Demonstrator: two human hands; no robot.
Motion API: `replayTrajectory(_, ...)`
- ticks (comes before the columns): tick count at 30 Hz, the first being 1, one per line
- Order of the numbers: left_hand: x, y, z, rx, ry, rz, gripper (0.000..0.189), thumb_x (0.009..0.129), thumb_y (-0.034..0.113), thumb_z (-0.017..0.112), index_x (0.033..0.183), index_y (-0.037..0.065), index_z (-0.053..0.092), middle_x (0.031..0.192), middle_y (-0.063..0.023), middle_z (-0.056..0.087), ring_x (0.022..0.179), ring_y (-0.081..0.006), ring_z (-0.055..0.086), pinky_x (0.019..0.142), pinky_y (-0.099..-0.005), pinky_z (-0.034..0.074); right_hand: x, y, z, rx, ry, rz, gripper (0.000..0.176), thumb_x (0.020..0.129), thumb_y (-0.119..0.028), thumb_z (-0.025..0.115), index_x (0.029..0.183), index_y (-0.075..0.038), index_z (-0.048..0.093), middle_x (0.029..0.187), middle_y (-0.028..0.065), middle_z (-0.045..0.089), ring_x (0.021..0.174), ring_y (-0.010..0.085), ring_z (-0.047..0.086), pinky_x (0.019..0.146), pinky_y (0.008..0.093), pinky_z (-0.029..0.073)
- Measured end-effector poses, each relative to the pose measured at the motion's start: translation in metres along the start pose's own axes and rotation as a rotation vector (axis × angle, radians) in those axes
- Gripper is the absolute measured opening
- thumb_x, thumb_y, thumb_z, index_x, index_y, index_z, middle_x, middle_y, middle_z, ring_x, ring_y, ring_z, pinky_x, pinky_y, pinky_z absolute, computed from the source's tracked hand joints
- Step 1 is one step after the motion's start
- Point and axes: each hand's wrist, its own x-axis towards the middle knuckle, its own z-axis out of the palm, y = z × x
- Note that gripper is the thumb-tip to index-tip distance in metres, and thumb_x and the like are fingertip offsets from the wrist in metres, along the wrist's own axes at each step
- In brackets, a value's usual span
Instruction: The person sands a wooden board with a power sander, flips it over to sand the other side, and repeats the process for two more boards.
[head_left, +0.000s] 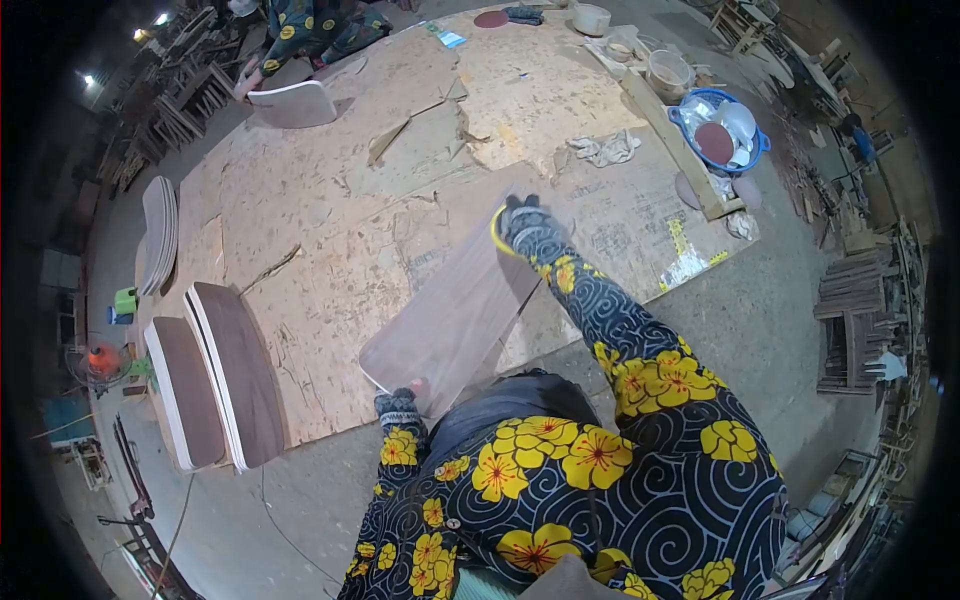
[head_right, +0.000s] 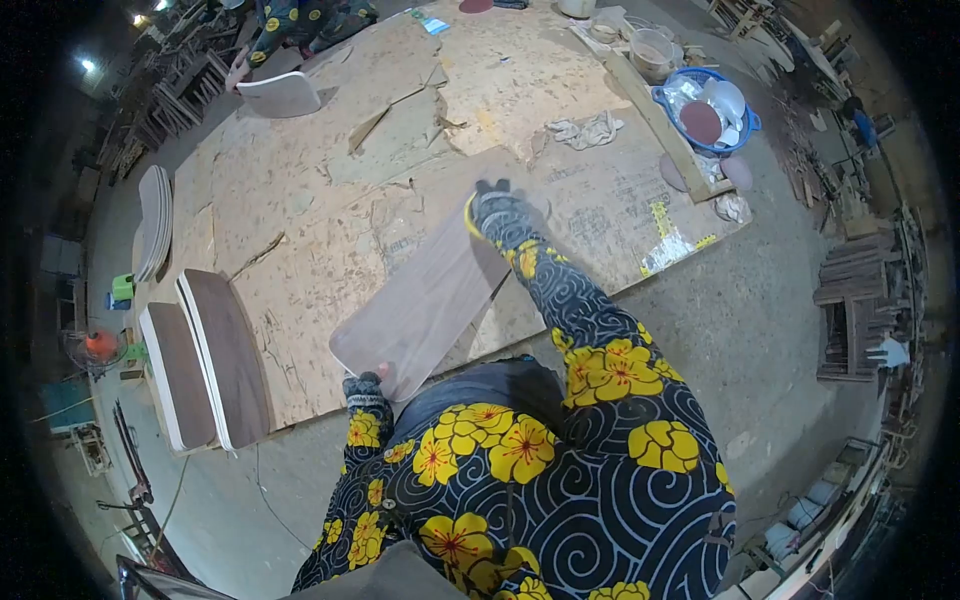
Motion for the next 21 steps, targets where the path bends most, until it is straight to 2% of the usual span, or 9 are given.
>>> replayTrajectory(1, 0.011, -0.012, -0.002, 0.065, 0.039, -0.042, 0.064, 0.064, 0.005, 0.085, 0.121, -0.002, 0.059, 0.11, -0.0118, 0.067, 0.091, -0.0255, 0.062, 0.081, -0.0343, 0.051, -0.017, -0.009, -0.025, 0.003, -0.126, -0.017, 0.055, 0.087, -0.033, 0.063, 0.138, -0.023, 0.045, 0.142, 0.0193, 0.045, 0.125, 0.0452, 0.052, 0.098, 0.0577, 0.047)
replayTrajectory(2, 0.015, -0.02, -0.003, 0.133, 0.081, -0.089, 0.064, 0.064, 0.005, 0.086, 0.121, -0.002, 0.059, 0.11, -0.0119, 0.067, 0.091, -0.0258, 0.062, 0.081, -0.0345, 0.051, -0.009, -0.007, -0.021, 0.013, -0.096, -0.037, 0.056, 0.086, -0.033, 0.064, 0.138, -0.024, 0.045, 0.142, 0.0195, 0.045, 0.126, 0.0451, 0.052, 0.099, 0.0577, 0.047)
replayTrajectory(3, 0.0, -0.007, -0.003, -0.086, 0.003, -0.012, 0.064, 0.063, 0.006, 0.086, 0.121, -0.002, 0.059, 0.11, -0.0122, 0.067, 0.092, -0.0266, 0.062, 0.082, -0.0354, 0.051, -0.004, -0.005, -0.018, 0.024, -0.068, -0.055, 0.056, 0.086, -0.033, 0.064, 0.138, -0.024, 0.045, 0.143, 0.0197, 0.044, 0.126, 0.0451, 0.051, 0.1, 0.0576, 0.046)
replayTrajectory(4, 0.0, -0.009, -0.004, -0.058, 0.02, -0.01, 0.064, 0.063, 0.006, 0.086, 0.121, -0.001, 0.059, 0.109, -0.012, 0.067, 0.092, -0.0267, 0.062, 0.081, -0.036, 0.051, 0.0, -0.003, -0.017, 0.035, -0.036, -0.072, 0.056, 0.086, -0.033, 0.064, 0.138, -0.024, 0.045, 0.144, 0.0199, 0.044, 0.127, 0.045, 0.051, 0.1, 0.0575, 0.046)
replayTrajectory(11, -0.006, 0.01, 0.004, -0.004, 0.057, -0.101, 0.063, 0.064, 0.005, 0.085, 0.121, 0.002, 0.059, 0.108, -0.0115, 0.067, 0.091, -0.0264, 0.063, 0.079, -0.0386, 0.053, 0.034, 0.017, 0.013, 0.012, 0.294, -0.188, 0.044, 0.087, -0.032, 0.06, 0.128, -0.016, 0.054, 0.121, 0.0226, 0.058, 0.106, 0.0403, 0.064, 0.09, 0.0537, 0.051)
replayTrajectory(14, -0.027, 0.042, 0.01, 0.124, 0.108, -0.112, 0.061, 0.066, 0.005, 0.084, 0.121, 0.002, 0.059, 0.103, -0.0112, 0.068, 0.086, -0.0261, 0.064, 0.075, -0.0383, 0.053, 0.04, 0.022, -0.009, 0.141, 0.233, -0.153, 0.041, 0.088, -0.032, 0.058, 0.126, -0.015, 0.056, 0.117, 0.0233, 0.059, 0.108, 0.0394, 0.063, 0.089, 0.0527, 0.052)
replayTrajectory(16, -0.02, 0.03, 0.011, 0.099, 0.134, -0.073, 0.06, 0.066, 0.004, 0.084, 0.121, 0.002, 0.06, 0.101, -0.0108, 0.068, 0.083, -0.0266, 0.064, 0.072, -0.0379, 0.054, 0.08, 0.044, 0.043, -0.027, 0.278, -0.303, 0.04, 0.088, -0.032, 0.058, 0.125, -0.016, 0.056, 0.116, 0.0231, 0.059, 0.109, 0.0396, 0.063, 0.087, 0.0527, 0.054)
replayTrajectory(19, -0.007, 0.011, 0.007, -0.028, 0.086, -0.067, 0.06, 0.067, 0.004, 0.083, 0.122, 0.003, 0.059, 0.101, -0.0104, 0.068, 0.082, -0.0264, 0.065, 0.071, -0.0395, 0.054, 0.026, 0.029, 0.007, 0.009, 0.089, -0.182, 0.042, 0.088, -0.034, 0.057, 0.127, -0.017, 0.056, 0.122, 0.024, 0.06, 0.112, 0.0396, 0.061, 0.091, 0.0565, 0.049)
replayTrajectory(21, -0.021, 0.035, 0.012, -0.028, 0.1, -0.185, 0.06, 0.067, 0.002, 0.083, 0.123, 0.003, 0.059, 0.103, -0.0102, 0.068, 0.084, -0.0264, 0.065, 0.071, -0.041, 0.054, 0.03, 0.026, 0.019, -0.035, 0.134, -0.377, 0.043, 0.088, -0.035, 0.057, 0.128, -0.017, 0.055, 0.127, 0.0207, 0.059, 0.117, 0.0385, 0.058, 0.095, 0.0568, 0.045)
